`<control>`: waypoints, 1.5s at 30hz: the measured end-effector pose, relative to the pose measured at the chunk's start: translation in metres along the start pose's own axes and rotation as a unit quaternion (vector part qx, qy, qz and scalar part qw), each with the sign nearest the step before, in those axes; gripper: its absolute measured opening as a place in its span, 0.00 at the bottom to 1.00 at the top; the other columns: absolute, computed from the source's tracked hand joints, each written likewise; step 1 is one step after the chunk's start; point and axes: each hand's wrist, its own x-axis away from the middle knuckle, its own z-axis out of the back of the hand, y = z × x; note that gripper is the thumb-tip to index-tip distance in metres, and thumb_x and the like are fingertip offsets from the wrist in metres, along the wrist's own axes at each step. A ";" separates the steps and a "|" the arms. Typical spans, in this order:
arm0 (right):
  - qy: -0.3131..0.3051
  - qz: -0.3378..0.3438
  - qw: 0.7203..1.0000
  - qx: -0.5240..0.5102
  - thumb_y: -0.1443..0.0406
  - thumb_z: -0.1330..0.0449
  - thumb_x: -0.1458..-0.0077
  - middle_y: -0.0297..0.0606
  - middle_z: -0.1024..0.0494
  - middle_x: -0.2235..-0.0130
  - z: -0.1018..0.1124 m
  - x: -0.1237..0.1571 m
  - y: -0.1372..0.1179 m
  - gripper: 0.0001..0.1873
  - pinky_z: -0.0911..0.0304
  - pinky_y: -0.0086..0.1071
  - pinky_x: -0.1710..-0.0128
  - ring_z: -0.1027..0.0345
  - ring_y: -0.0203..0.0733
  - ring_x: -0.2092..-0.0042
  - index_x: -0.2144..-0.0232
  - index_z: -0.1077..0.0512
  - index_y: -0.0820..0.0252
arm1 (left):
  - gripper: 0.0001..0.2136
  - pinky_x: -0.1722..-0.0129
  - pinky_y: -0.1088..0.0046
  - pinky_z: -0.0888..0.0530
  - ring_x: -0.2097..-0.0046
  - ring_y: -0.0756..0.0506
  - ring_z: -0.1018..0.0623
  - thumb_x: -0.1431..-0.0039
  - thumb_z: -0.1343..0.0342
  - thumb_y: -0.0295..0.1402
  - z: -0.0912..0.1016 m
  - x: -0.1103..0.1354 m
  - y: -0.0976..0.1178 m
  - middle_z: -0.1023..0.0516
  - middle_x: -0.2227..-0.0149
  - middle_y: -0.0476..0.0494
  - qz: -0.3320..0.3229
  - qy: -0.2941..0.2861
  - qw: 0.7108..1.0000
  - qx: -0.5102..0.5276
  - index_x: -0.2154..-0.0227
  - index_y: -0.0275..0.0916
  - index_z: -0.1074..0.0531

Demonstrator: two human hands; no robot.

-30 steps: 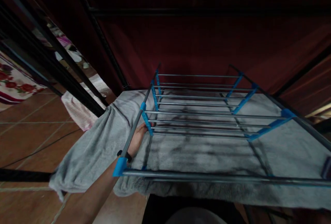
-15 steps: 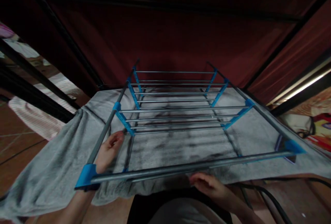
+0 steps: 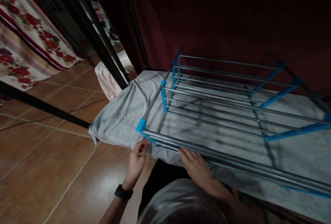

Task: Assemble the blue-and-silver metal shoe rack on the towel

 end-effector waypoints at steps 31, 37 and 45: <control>-0.051 -0.016 0.999 0.011 0.75 0.50 0.38 0.42 0.26 0.43 0.030 -0.013 -0.003 0.29 0.31 0.37 0.51 0.27 0.44 0.49 0.38 0.36 0.52 | 0.14 0.70 0.72 0.32 0.72 0.49 0.30 0.46 0.38 0.44 -0.027 0.017 0.040 0.28 0.73 0.50 0.146 -0.062 0.968 0.193 0.68 0.38 0.29; -0.064 -0.010 0.998 0.007 0.76 0.52 0.41 0.40 0.28 0.39 0.037 -0.014 -0.002 0.36 0.29 0.37 0.52 0.27 0.44 0.49 0.33 0.41 0.49 | 0.17 0.56 0.68 0.27 0.56 0.44 0.24 0.51 0.36 0.38 -0.027 0.006 0.032 0.25 0.57 0.44 0.070 0.070 0.987 0.126 0.59 0.42 0.31; -0.064 -0.023 0.998 0.008 0.70 0.52 0.34 0.41 0.28 0.38 0.038 -0.017 -0.003 0.29 0.31 0.40 0.46 0.27 0.47 0.45 0.33 0.40 0.50 | 0.12 0.49 0.57 0.27 0.53 0.38 0.22 0.51 0.44 0.36 -0.011 -0.019 0.038 0.20 0.60 0.42 0.038 -0.090 0.978 0.183 0.62 0.42 0.26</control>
